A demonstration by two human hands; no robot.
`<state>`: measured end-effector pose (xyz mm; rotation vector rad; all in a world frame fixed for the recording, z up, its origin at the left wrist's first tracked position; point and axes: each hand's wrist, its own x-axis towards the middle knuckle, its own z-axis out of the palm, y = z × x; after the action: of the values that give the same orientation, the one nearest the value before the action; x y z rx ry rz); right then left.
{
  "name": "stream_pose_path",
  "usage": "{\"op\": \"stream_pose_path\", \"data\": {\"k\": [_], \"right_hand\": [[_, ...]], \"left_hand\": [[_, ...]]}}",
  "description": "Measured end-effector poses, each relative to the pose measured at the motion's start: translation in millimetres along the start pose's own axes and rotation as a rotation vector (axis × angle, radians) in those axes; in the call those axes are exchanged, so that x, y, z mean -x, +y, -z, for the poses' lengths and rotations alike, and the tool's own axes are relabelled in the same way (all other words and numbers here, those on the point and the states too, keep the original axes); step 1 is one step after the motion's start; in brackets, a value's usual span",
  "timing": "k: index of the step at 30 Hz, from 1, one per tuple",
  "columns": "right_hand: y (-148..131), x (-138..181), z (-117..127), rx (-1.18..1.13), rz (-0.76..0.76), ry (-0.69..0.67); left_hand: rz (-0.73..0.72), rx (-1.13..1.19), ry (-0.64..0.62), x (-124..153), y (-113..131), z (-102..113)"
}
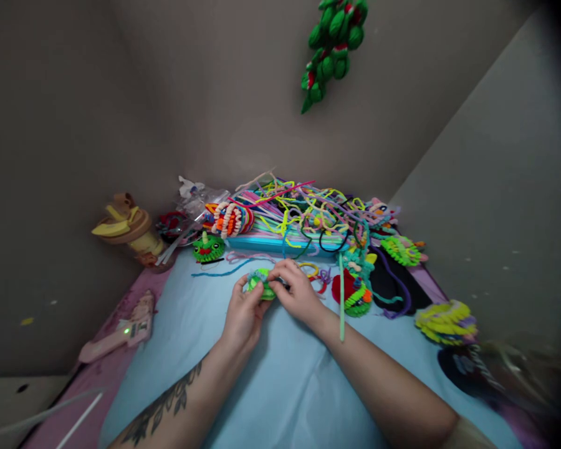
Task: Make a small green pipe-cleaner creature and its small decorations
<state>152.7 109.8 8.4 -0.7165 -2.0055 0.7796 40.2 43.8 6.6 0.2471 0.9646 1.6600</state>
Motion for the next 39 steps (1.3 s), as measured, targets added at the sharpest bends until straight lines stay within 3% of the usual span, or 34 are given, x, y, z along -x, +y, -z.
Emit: {"op": "stream_pose_path", "data": {"k": [6, 14, 18, 30, 39], "right_hand": [[2, -2, 4, -0.113, -0.008, -0.072], [5, -3, 5, -0.191, -0.014, -0.073], [5, -3, 7, -0.182, -0.082, -0.098], [6, -7, 13, -0.166, 0.020, -0.211], [3, -11, 22, -0.239, -0.028, -0.238]], "left_hand": [[0.027, 0.009, 0.028, -3, 2, 0], [0.043, -0.040, 0.052, -4, 3, -2], [0.045, -0.054, 0.041, -3, 2, -1], [0.035, -0.067, -0.007, 1, -3, 2], [0.023, -0.004, -0.097, 6, -3, -2]]}}
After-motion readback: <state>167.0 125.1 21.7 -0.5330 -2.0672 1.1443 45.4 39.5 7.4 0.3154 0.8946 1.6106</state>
